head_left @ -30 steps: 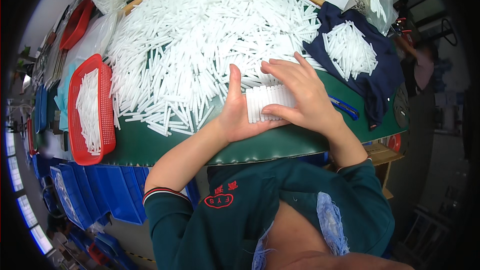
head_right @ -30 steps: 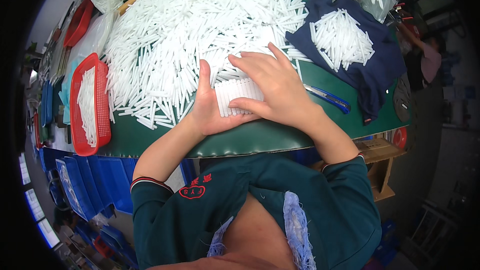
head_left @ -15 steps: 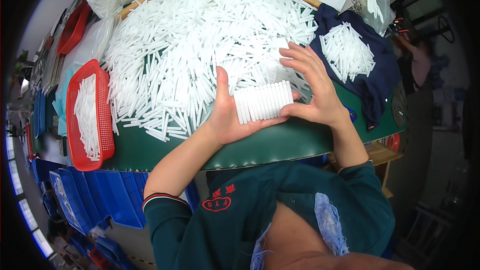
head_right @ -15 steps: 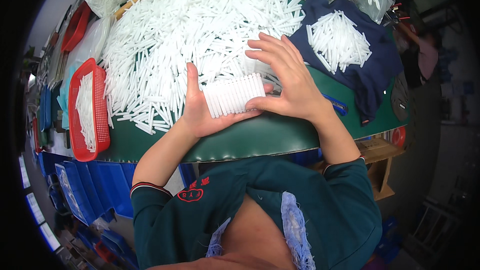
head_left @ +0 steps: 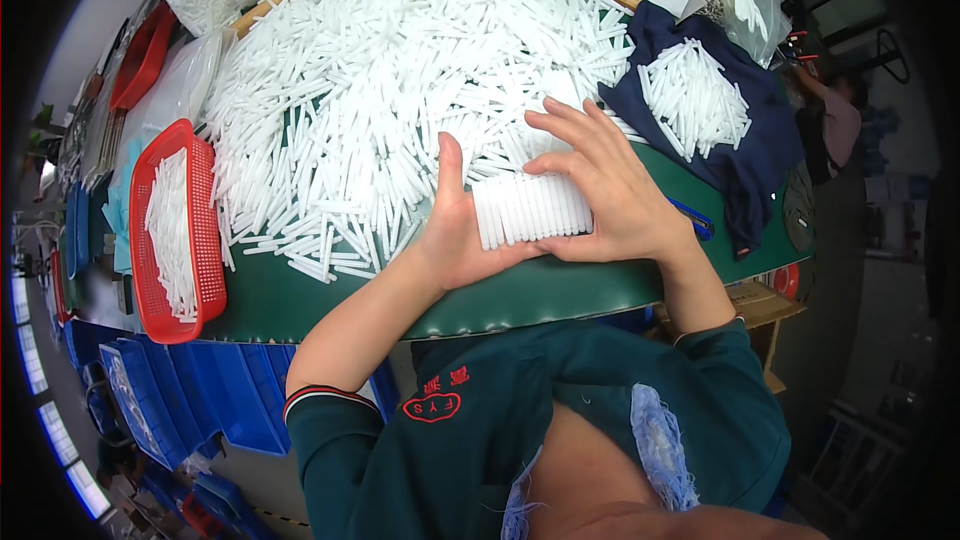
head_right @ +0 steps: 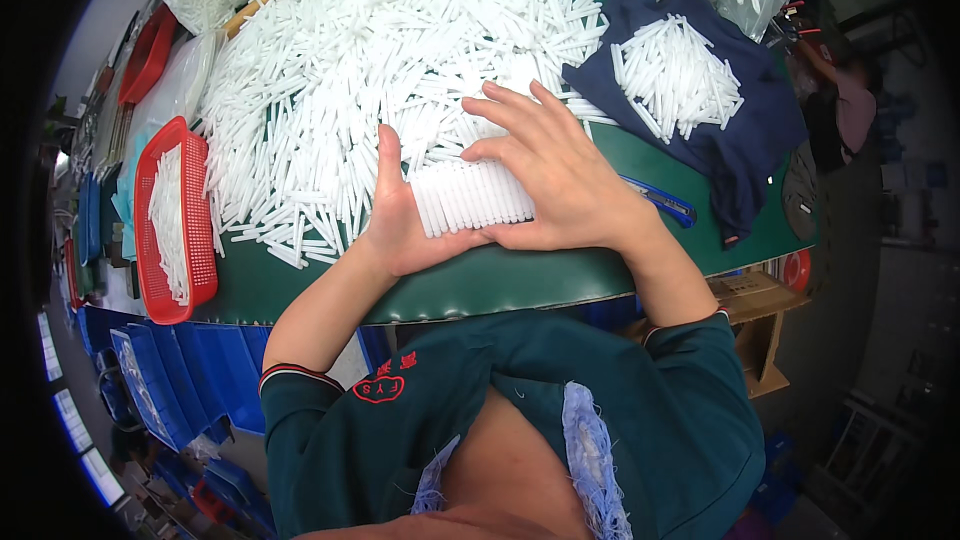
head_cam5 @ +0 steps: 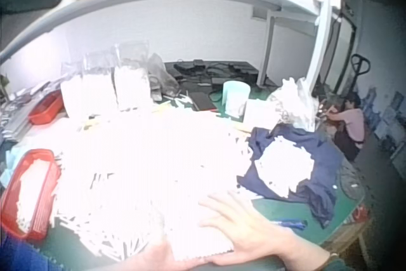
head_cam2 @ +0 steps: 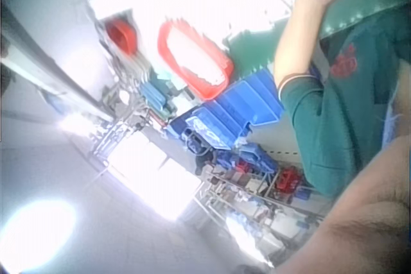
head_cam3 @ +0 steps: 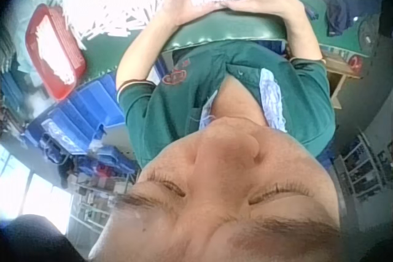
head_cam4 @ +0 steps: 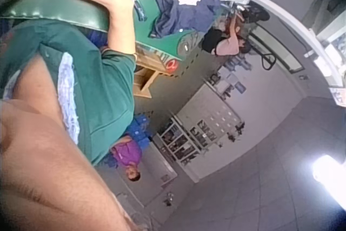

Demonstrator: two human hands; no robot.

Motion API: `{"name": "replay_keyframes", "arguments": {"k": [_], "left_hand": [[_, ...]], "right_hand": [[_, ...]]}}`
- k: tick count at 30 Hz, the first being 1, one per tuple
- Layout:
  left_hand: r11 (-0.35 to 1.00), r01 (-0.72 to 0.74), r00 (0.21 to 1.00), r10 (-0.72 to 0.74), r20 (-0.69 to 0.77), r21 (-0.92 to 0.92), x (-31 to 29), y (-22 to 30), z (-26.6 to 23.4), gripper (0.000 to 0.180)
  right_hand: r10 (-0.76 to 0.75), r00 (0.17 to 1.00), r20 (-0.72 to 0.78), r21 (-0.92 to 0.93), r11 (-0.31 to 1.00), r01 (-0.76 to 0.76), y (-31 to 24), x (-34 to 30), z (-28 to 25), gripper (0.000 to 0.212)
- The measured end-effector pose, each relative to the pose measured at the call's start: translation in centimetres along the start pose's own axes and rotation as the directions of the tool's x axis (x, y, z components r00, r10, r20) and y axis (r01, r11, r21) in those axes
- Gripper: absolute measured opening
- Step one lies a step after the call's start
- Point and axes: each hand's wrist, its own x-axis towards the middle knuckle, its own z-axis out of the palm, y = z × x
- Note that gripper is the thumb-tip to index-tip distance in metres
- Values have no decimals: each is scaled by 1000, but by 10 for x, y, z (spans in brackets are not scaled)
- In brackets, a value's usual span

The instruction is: The person sorts and aligns small white plastic parts into stacks on a workbench by hand.

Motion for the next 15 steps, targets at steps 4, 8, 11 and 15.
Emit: {"name": "replay_keyframes", "arguments": {"k": [4,8,11,15], "left_hand": [[993,40,993,-27,111,-115,1,2,-4,110],[991,54,972,-25,234,-120,5,-1,-8,111],[994,12,983,8,184,-109,5,0,-2,113],[993,47,976,-22,216,-112,5,1,-6,120]], "right_hand": [[-17,999,-29,21,1000,17,0,-1,-1,58],[-41,997,-58,25,999,43,1,-2,-1,60],[-26,995,-95,41,999,30,4,-3,-8,60],[81,937,-339,-47,994,-103,30,-12,-29,62]]}}
